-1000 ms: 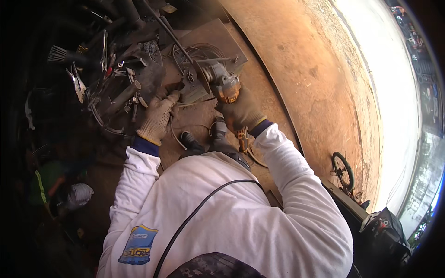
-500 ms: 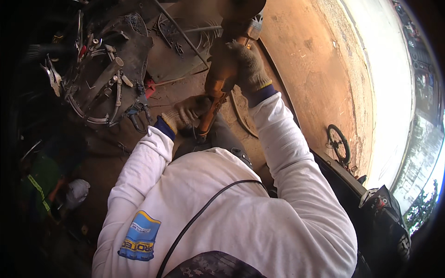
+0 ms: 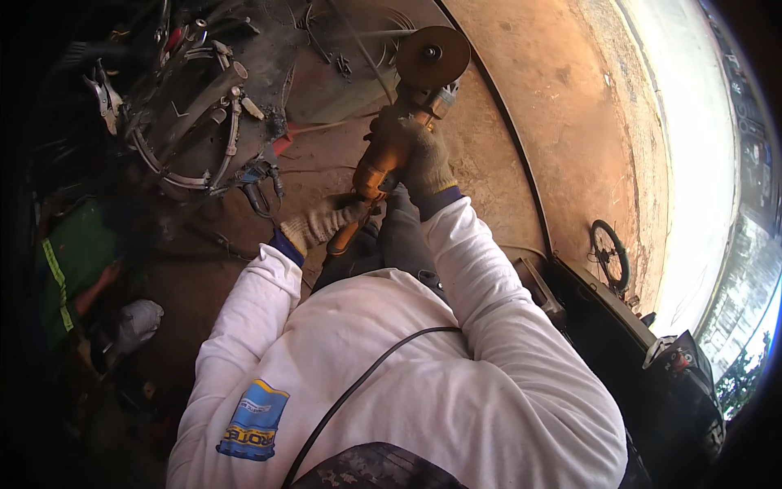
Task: The person uses an angle grinder to cut a metal rod held in a jig, adjusts metal pieces using locking pliers, and then welds the components together.
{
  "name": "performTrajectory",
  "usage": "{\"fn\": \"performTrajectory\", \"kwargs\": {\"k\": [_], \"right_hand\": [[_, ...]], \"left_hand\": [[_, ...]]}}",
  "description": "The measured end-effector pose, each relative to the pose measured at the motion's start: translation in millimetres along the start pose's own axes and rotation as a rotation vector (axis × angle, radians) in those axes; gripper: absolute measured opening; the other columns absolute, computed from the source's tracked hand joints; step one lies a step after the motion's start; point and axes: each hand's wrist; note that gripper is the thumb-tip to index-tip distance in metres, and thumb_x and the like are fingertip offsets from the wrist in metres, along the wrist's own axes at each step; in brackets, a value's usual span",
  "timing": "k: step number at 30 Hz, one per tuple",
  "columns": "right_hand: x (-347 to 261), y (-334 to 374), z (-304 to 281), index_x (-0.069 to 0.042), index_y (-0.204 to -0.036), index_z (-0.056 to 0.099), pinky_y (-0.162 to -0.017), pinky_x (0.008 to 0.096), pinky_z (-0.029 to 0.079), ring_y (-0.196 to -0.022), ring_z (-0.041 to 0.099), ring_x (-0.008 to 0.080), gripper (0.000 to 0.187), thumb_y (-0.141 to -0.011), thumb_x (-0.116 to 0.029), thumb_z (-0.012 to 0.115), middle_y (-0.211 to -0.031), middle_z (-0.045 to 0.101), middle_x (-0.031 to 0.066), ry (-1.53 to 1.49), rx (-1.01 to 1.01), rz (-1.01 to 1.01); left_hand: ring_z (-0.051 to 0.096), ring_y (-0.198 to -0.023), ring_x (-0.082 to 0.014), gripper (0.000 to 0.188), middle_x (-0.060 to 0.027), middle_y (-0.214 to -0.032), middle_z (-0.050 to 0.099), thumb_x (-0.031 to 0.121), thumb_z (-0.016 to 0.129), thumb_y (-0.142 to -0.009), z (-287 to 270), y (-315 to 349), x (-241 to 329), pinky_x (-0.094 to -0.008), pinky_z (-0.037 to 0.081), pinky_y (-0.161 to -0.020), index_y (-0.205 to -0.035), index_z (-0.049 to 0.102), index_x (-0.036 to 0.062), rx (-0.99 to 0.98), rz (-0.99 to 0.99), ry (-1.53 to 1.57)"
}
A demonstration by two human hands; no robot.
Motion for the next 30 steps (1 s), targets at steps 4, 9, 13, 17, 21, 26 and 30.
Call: {"fn": "performTrajectory", "kwargs": {"k": [4,9,13,17,21,26,30], "right_hand": [[38.9,0.7,-10.7,0.007,-0.127,0.055,-0.086,0.0482,0.058,-0.099,0.068,0.0378,0.044,-0.094,-0.022,0.064,-0.113,0.065,0.0227,-0.001,0.092,0.038],[83.6,-10.1,-16.0,0.003,-0.123,0.057,-0.082,0.0469,0.059,-0.093,0.069,0.0364,0.044,-0.09,-0.024,0.07,-0.105,0.067,0.0199,-0.104,0.095,0.202],[123.2,-35.6,-21.0,-0.001,-0.124,0.057,-0.082,0.0433,0.059,-0.09,0.069,0.0312,0.044,-0.092,-0.028,0.07,-0.106,0.068,0.0158,0.102,0.139,0.275],[121.5,-54.7,48.0,0.002,-0.133,0.049,-0.094,0.0423,0.053,-0.106,0.068,0.0342,0.085,-0.072,-0.045,0.086,-0.118,0.067,0.0206,1.182,0.563,0.439],[129.8,-89.5,63.8,-0.003,-0.139,0.044,-0.098,0.0436,0.051,-0.115,0.065,0.0378,0.091,-0.068,-0.043,0.086,-0.125,0.065,0.0229,1.243,0.569,0.427],[128.4,-166.7,49.2,-0.007,-0.144,0.039,-0.101,0.0407,0.049,-0.121,0.063,0.0341,0.083,-0.076,-0.024,0.081,-0.129,0.064,0.0215,1.445,0.284,0.523],[111.1,-202.1,45.6,-0.01,-0.146,0.039,-0.101,0.0423,0.05,-0.123,0.061,0.0351,0.083,-0.076,-0.024,0.082,-0.128,0.063,0.0221,1.718,0.099,0.635]], "left_hand": [[0.066,-0.09,-0.0234,0.057,-0.0069,-0.106,0.071,0.047,0.065,-0.094,4.4,23.2,-31.5,-0.0355,0.054,-0.081,-0.13,0.059,0.0041,0.101,-0.016,-0.243],[0.069,-0.1,-0.0293,0.057,-0.011,-0.109,0.073,0.042,0.075,-0.087,12.5,43.1,-41.0,-0.0384,0.054,-0.09,-0.128,0.062,0.0035,0.273,-0.365,-0.418],[0.07,-0.102,-0.0288,0.044,-0.014,-0.107,0.074,0.037,0.074,-0.088,16.7,44.9,-93.8,-0.0366,0.054,-0.089,-0.121,0.067,0.0091,0.46,-0.358,-0.355],[0.071,-0.101,-0.0318,0.04,-0.0158,-0.104,0.073,0.035,0.076,-0.085,3.1,30.5,-107.1,-0.0388,0.056,-0.087,-0.115,0.068,0.0108,0.536,-0.406,-0.624],[0.07,-0.101,-0.0335,0.048,-0.0163,-0.106,0.072,0.037,0.08,-0.079,-7.0,19.9,-41.7,-0.0419,0.056,-0.086,-0.115,0.066,0.0091,0.709,-0.522,-0.481],[0.068,-0.103,-0.0366,0.058,-0.0195,-0.111,0.069,0.048,0.081,-0.077,-32.9,17.2,-18.6,-0.0458,0.054,-0.089,-0.118,0.065,0.0095,0.758,-0.476,-0.465],[0.067,-0.103,-0.0327,0.059,-0.0165,-0.113,0.07,0.043,0.081,-0.079,-28.2,75.5,-73.9,-0.0419,0.054,-0.089,-0.122,0.066,0.0053,0.804,-0.745,-0.452]]}}
Point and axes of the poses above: each hand's wrist, its own y-axis away from the middle knuckle, its own z-axis out of the palm, x = y × z
